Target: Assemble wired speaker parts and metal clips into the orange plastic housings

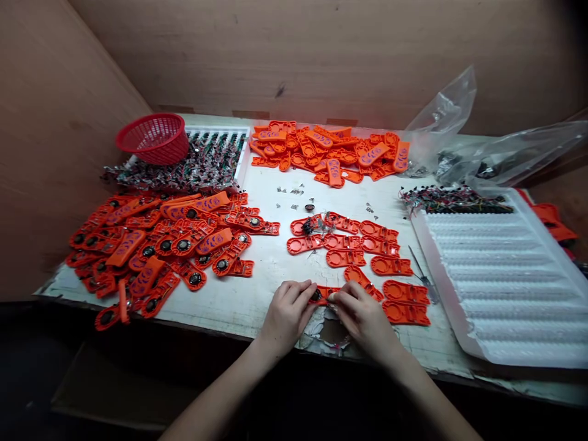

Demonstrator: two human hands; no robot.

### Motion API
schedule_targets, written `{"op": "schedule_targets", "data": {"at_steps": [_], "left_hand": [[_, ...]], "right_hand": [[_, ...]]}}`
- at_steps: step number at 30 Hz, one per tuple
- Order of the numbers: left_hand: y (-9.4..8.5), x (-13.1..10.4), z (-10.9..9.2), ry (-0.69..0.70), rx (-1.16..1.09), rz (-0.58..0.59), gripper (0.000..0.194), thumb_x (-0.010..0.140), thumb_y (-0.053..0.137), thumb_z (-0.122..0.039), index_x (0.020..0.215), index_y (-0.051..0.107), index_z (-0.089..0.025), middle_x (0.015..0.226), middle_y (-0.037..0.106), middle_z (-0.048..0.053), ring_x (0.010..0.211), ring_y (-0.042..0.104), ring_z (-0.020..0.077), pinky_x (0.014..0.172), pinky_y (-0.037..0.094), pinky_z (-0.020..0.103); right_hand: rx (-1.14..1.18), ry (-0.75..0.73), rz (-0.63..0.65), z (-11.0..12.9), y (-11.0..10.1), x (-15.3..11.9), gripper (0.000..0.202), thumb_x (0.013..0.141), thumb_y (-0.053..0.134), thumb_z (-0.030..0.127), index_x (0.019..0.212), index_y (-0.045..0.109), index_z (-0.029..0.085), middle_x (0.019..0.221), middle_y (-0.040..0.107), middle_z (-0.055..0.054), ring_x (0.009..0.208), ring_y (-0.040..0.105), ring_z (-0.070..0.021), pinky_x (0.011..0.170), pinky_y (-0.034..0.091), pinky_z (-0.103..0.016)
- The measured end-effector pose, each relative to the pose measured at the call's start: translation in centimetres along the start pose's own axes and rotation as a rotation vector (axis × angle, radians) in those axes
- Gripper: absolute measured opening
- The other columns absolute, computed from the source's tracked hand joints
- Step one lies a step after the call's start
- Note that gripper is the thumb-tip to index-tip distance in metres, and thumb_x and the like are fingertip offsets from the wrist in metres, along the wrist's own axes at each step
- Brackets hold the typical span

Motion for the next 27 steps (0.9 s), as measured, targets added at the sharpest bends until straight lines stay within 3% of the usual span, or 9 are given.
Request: {"op": "schedule_targets", "data": {"at_steps": [5, 9, 16, 20, 24, 27], "left_hand": [[0.0, 0.2, -0.1, 0.028, 0.057, -0.017, 0.03, 0.088, 0.055, -0.019, 0.118, 0.059, -0.018, 0.111, 0.062, 0.011, 0.096, 0.053, 0.0222, 0.08, 0.053, 0.04], [-0.1, 0.3, -0.2, 0.008, 0.038, 0.003, 0.03, 0.088, 0.055, -0.018, 0.118, 0.059, -0.017, 0.108, 0.063, 0.01, 0.097, 0.053, 0.0218, 0.082, 0.052, 0.039], [0.2, 0.2, -0.6, 0.075, 0.219, 0.012, 0.026, 0.089, 0.054, -0.018, 0.114, 0.06, -0.016, 0.113, 0.064, 0.01, 0.092, 0.054, 0.0224, 0.075, 0.053, 0.038], [0.3, 0.3, -0.8, 0.091, 0.317, 0.039, 0.026, 0.089, 0.053, -0.018, 0.114, 0.06, -0.015, 0.114, 0.065, 0.01, 0.092, 0.054, 0.0238, 0.072, 0.051, 0.037], [-0.3, 0.7, -0.6, 0.06, 0.248, 0.078, 0.025, 0.089, 0.053, -0.02, 0.112, 0.061, -0.017, 0.111, 0.065, 0.009, 0.095, 0.052, 0.0242, 0.076, 0.049, 0.038], [-0.5, 1.1, -0.8, 0.058, 0.096, 0.087, 0.034, 0.085, 0.059, -0.022, 0.119, 0.057, -0.02, 0.116, 0.062, 0.008, 0.107, 0.046, 0.0262, 0.088, 0.044, 0.042]], "right_hand": [[-0.024, -0.058, 0.0, 0.0, 0.5, -0.3, 0.018, 0.093, 0.044, 0.016, 0.093, 0.061, 0.018, 0.085, 0.05, -0.006, 0.075, 0.054, -0.0158, 0.066, 0.048, -0.026], [0.129, -0.031, -0.052, -0.1, 0.1, -0.6, 0.013, 0.092, 0.046, 0.017, 0.095, 0.059, 0.019, 0.086, 0.052, -0.005, 0.077, 0.056, -0.0149, 0.069, 0.048, -0.026], [0.356, 0.109, -0.01, -1.1, -0.7, -1.6, 0.015, 0.088, 0.054, 0.019, 0.102, 0.058, 0.021, 0.094, 0.053, -0.005, 0.084, 0.058, -0.0156, 0.072, 0.05, -0.027], [0.469, 0.213, -0.082, -2.0, -0.2, -2.5, 0.013, 0.086, 0.057, 0.023, 0.099, 0.059, 0.022, 0.095, 0.058, -0.005, 0.087, 0.06, -0.0173, 0.076, 0.052, -0.03], [0.625, 0.369, -0.15, -2.5, 0.8, -3.1, 0.017, 0.084, 0.062, 0.03, 0.099, 0.061, 0.022, 0.096, 0.064, -0.006, 0.085, 0.064, -0.0187, 0.076, 0.054, -0.032], [0.773, 0.447, -0.16, -2.0, 1.2, -2.9, 0.022, 0.081, 0.066, 0.034, 0.099, 0.061, 0.021, 0.093, 0.065, -0.005, 0.081, 0.065, -0.0175, 0.074, 0.055, -0.03]]}}
Point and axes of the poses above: each hand's wrist, its own x-axis towards the middle knuckle, its own y-axis out of the palm, z = x × y, the point moved 3 cm from there along x, towards the middle knuckle
